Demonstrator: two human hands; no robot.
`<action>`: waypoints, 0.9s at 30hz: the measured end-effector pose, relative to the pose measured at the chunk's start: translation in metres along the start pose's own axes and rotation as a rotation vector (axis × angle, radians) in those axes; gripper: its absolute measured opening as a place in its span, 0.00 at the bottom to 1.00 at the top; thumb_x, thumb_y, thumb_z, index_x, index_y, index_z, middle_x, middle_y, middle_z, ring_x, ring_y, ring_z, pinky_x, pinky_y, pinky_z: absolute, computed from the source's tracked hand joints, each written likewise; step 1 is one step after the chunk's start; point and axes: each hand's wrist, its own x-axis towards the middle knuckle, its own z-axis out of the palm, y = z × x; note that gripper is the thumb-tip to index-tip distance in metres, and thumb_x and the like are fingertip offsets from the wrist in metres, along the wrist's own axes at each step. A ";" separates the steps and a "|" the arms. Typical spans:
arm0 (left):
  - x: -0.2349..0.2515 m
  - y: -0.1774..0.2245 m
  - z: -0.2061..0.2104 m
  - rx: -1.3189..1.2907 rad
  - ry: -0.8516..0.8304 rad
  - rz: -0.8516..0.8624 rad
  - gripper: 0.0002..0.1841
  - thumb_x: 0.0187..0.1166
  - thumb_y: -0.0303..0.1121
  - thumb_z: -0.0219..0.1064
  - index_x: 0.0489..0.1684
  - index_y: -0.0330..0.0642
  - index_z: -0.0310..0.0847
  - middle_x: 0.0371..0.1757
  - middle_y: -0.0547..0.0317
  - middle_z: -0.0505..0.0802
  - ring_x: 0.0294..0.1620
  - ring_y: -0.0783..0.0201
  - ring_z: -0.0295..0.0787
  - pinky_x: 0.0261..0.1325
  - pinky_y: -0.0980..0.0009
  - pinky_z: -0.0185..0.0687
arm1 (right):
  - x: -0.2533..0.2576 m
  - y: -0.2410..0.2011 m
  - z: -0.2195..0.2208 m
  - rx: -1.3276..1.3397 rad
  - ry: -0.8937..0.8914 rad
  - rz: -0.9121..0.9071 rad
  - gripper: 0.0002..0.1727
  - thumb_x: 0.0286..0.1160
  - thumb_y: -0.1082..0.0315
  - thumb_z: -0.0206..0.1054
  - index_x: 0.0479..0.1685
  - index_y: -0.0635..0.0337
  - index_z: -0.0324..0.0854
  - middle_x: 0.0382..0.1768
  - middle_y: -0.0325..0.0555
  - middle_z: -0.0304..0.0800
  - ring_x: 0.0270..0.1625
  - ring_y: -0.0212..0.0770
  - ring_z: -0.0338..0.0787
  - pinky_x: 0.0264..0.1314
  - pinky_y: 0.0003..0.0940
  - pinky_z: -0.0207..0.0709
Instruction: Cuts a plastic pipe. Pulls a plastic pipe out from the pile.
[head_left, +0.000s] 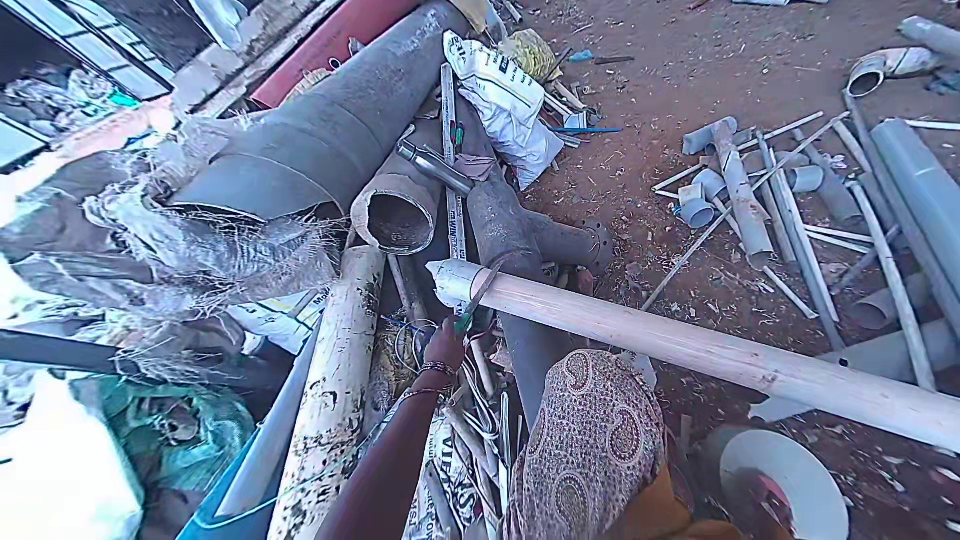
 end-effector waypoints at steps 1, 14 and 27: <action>0.002 0.000 -0.003 0.005 0.010 -0.036 0.27 0.94 0.37 0.52 0.89 0.36 0.58 0.77 0.26 0.79 0.78 0.30 0.77 0.80 0.37 0.68 | 0.003 -0.006 0.007 -0.086 0.008 -0.005 0.28 0.90 0.55 0.55 0.80 0.66 0.65 0.61 0.52 0.86 0.52 0.37 0.93 0.51 0.39 0.89; 0.003 0.048 0.019 0.100 -0.259 0.022 0.34 0.95 0.52 0.44 0.80 0.26 0.64 0.69 0.23 0.83 0.72 0.32 0.82 0.76 0.39 0.72 | 0.005 -0.003 -0.001 -0.345 -0.101 0.045 0.29 0.92 0.60 0.54 0.82 0.73 0.65 0.66 0.74 0.82 0.60 0.59 0.88 0.66 0.56 0.80; -0.014 0.154 0.027 0.252 -0.527 0.123 0.39 0.95 0.58 0.34 0.66 0.23 0.72 0.52 0.34 0.85 0.47 0.47 0.87 0.57 0.51 0.81 | 0.017 -0.036 0.038 -0.306 -0.129 -0.002 0.24 0.91 0.64 0.60 0.81 0.66 0.69 0.54 0.65 0.89 0.46 0.53 0.92 0.49 0.50 0.85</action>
